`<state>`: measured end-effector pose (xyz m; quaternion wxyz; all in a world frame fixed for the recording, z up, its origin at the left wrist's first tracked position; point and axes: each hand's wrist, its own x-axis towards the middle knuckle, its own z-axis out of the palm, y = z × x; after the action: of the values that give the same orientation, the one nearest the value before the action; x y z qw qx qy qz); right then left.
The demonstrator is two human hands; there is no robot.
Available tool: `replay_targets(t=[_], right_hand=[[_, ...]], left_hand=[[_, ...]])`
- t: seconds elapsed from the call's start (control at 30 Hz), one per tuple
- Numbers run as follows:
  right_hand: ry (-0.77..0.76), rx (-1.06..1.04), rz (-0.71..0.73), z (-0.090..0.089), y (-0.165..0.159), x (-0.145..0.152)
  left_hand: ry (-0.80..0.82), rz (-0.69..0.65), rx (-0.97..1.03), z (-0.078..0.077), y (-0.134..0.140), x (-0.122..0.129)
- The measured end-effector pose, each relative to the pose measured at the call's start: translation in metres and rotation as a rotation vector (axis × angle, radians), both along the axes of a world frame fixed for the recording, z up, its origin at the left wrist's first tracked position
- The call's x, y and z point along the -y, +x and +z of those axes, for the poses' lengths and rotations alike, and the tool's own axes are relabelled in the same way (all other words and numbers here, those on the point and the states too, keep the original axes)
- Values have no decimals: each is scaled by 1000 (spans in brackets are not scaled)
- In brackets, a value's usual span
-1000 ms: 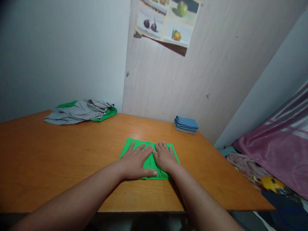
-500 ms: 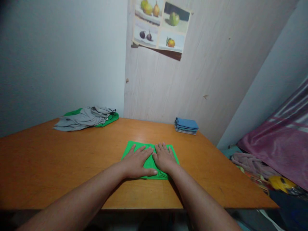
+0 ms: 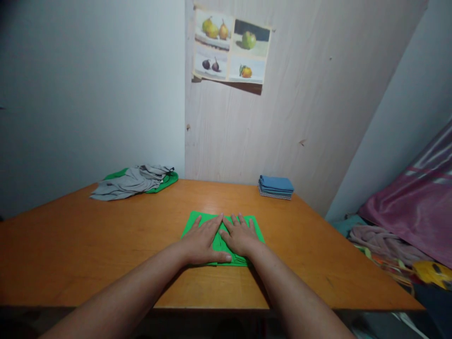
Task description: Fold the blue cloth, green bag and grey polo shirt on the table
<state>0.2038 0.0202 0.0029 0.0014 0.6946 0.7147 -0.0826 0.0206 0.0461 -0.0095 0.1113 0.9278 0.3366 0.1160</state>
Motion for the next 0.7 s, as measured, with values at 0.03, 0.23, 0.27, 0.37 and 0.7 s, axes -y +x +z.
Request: replay_targets(t=[0.03, 0.23, 0.27, 0.37, 0.7], right_hand=[[0, 4, 0, -1, 0, 0], [11, 11, 4, -6, 4, -4], [17, 9, 6, -7, 4, -4], [29, -16, 12, -10, 5, -4], [462, -574, -101, -9, 60, -6]], left_hand=[[-2, 6, 3, 1, 0, 0], [11, 51, -19, 18, -17, -11], [22, 52, -46, 19, -22, -15], [59, 55, -100, 16, -31, -26], [31, 128, -128, 13, -32, -23]])
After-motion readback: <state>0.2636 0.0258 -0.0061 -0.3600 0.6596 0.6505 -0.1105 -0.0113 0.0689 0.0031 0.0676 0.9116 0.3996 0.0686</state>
